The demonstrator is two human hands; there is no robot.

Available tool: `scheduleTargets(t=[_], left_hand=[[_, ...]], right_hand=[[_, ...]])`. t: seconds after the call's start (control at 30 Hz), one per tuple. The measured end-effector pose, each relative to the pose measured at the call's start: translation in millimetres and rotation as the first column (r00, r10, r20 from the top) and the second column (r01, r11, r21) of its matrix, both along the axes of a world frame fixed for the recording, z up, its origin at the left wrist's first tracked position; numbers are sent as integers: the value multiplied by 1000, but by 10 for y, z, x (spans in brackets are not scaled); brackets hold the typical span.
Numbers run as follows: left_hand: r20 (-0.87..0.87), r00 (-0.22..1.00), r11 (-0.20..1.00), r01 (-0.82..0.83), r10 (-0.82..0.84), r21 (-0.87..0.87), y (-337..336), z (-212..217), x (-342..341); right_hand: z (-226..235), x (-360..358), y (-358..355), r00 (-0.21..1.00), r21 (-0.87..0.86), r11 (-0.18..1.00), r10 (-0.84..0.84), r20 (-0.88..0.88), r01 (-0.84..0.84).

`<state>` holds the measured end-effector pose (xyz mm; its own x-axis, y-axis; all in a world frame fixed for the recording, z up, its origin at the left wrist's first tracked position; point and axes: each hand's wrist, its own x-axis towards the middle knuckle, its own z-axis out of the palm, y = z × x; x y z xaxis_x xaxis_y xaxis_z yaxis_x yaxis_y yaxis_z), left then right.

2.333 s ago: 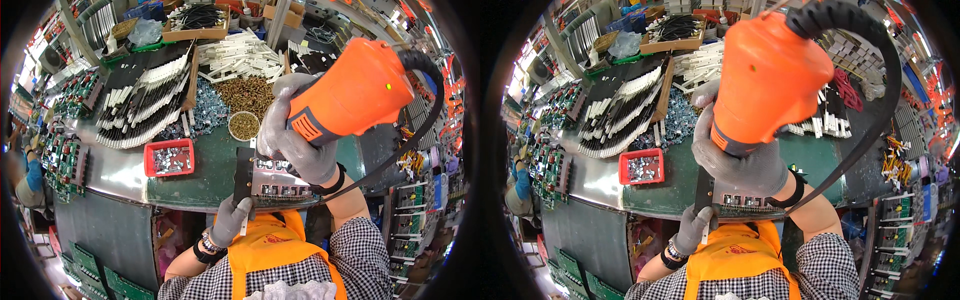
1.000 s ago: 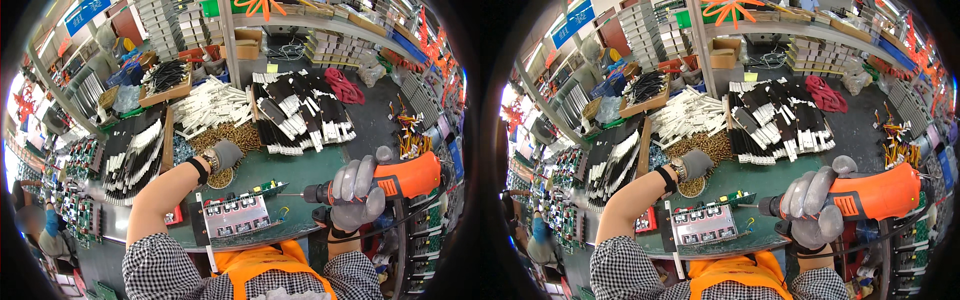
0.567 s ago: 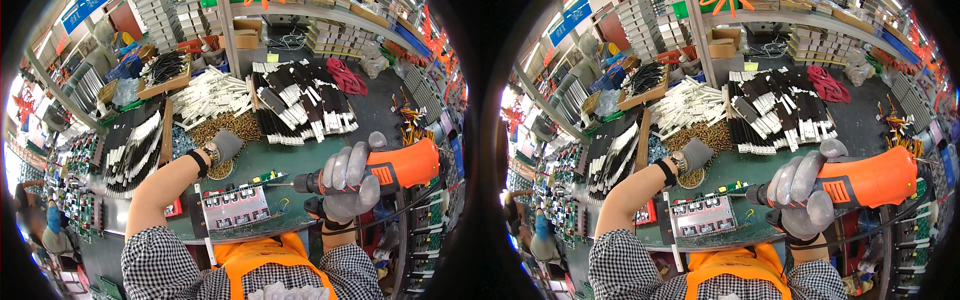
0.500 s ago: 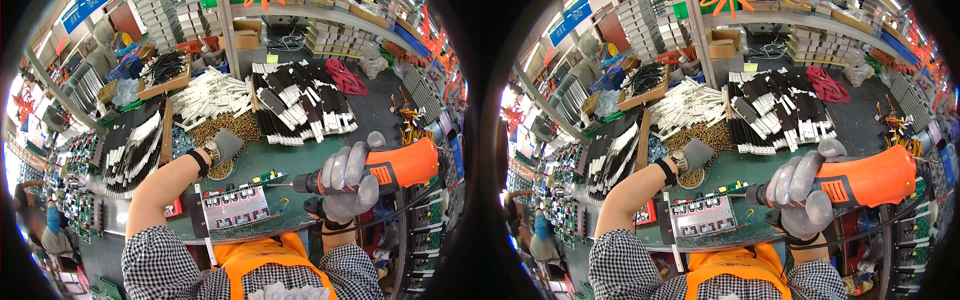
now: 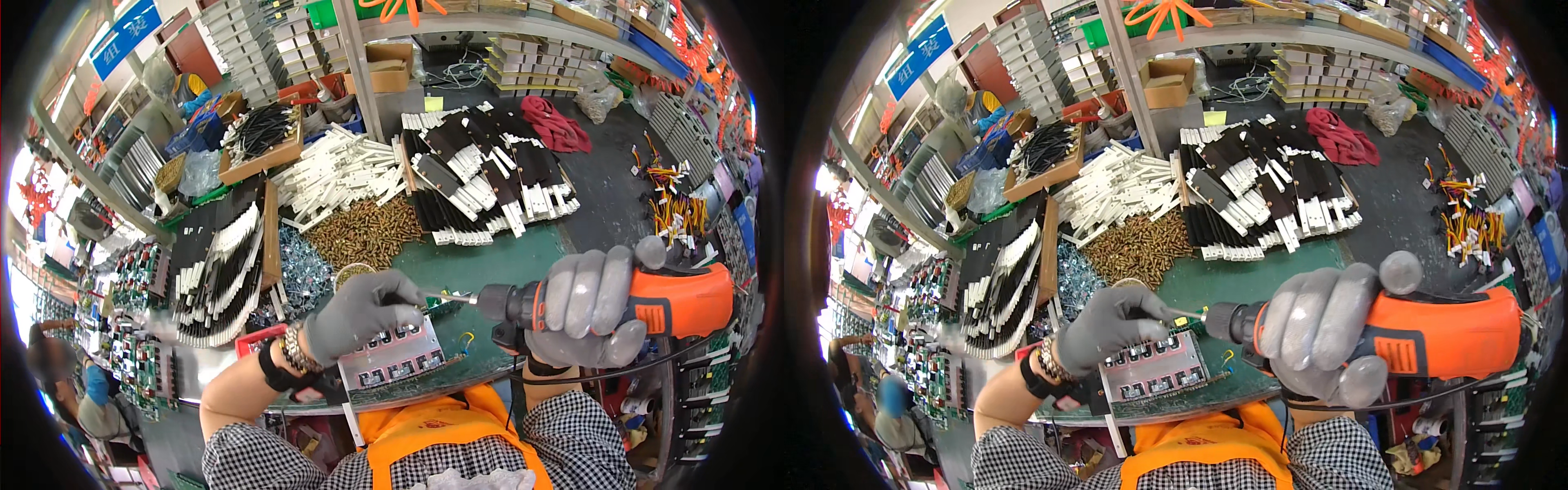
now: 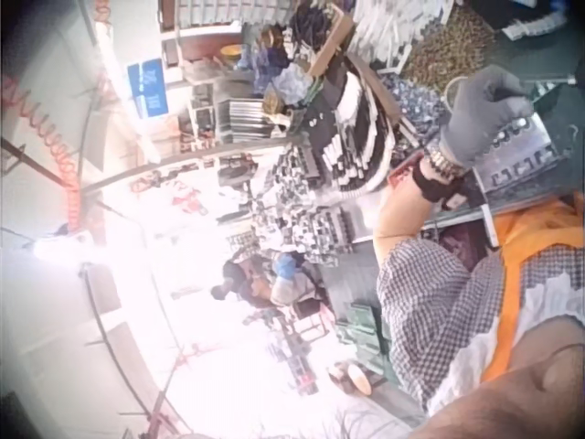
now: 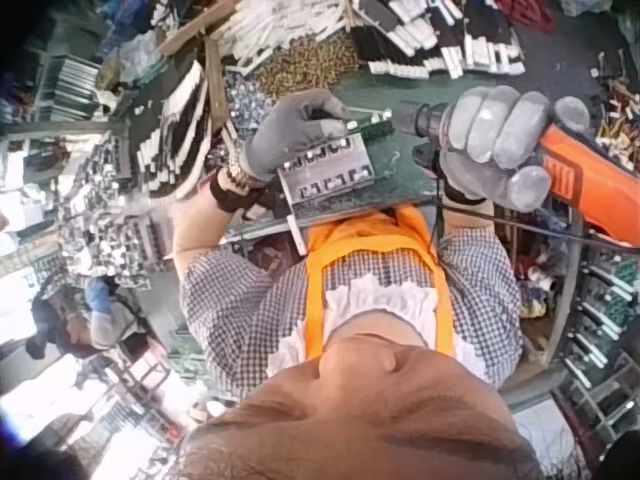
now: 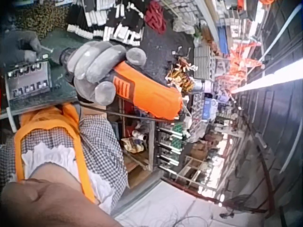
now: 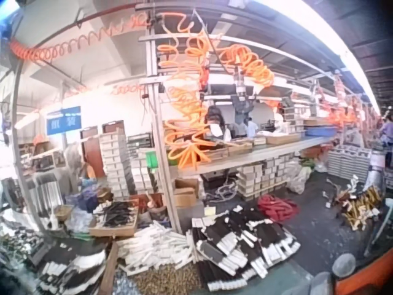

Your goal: Assembling electronic circuit boards by using a power drill to attach metal plates and screws.

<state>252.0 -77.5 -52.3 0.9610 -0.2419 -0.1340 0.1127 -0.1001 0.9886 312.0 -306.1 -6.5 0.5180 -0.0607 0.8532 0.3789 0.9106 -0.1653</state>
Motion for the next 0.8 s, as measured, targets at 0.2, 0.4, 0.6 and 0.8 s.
scheduleTargets(t=[0.2,0.4,0.6,0.8], left_hand=[[-103,988,989,-120,111,-84,-18,-61,-135],[-118,981,985,-160,152,-61,-60,-6,-130],[-25,992,991,-123,122,-51,-30,-130,-84],[66,998,992,-18,10,124,-38,-131,35]], right_hand=[[-105,-16,2,996,6,996,84,-11,-84],[-104,-22,-8,994,-17,995,101,-27,-102],[-145,27,-51,970,-36,977,203,-132,-210],[-193,263,-45,958,75,982,188,-215,-176]])
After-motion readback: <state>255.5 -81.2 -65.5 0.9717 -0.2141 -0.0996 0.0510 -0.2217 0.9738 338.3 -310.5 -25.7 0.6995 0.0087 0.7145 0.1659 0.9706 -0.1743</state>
